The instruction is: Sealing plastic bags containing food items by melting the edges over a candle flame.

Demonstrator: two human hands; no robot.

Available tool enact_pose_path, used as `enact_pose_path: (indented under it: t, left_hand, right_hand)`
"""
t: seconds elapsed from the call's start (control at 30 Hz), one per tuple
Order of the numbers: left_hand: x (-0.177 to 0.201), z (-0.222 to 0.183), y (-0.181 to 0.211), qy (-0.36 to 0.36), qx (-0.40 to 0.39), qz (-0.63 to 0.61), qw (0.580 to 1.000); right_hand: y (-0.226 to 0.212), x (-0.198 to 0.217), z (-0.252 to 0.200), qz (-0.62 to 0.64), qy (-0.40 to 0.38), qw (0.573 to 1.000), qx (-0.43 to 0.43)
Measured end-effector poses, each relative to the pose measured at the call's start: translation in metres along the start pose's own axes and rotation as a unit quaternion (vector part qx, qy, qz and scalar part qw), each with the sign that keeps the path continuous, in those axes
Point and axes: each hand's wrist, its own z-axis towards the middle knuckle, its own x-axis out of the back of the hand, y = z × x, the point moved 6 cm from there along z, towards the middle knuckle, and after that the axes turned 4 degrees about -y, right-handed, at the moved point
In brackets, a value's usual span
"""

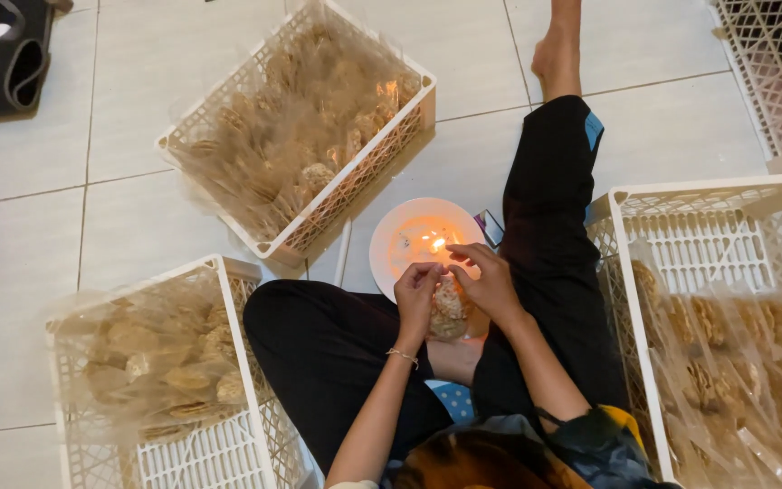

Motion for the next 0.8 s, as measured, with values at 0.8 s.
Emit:
enact_pose_path:
  t: [0.8]
  left_hand:
    - [0.004, -0.007, -0.002, 0.015, -0.018, 0.004, 1.000]
  right_hand:
    - [-0.013, -0.003, -0.009, -0.079, -0.002, 0.994, 0.075]
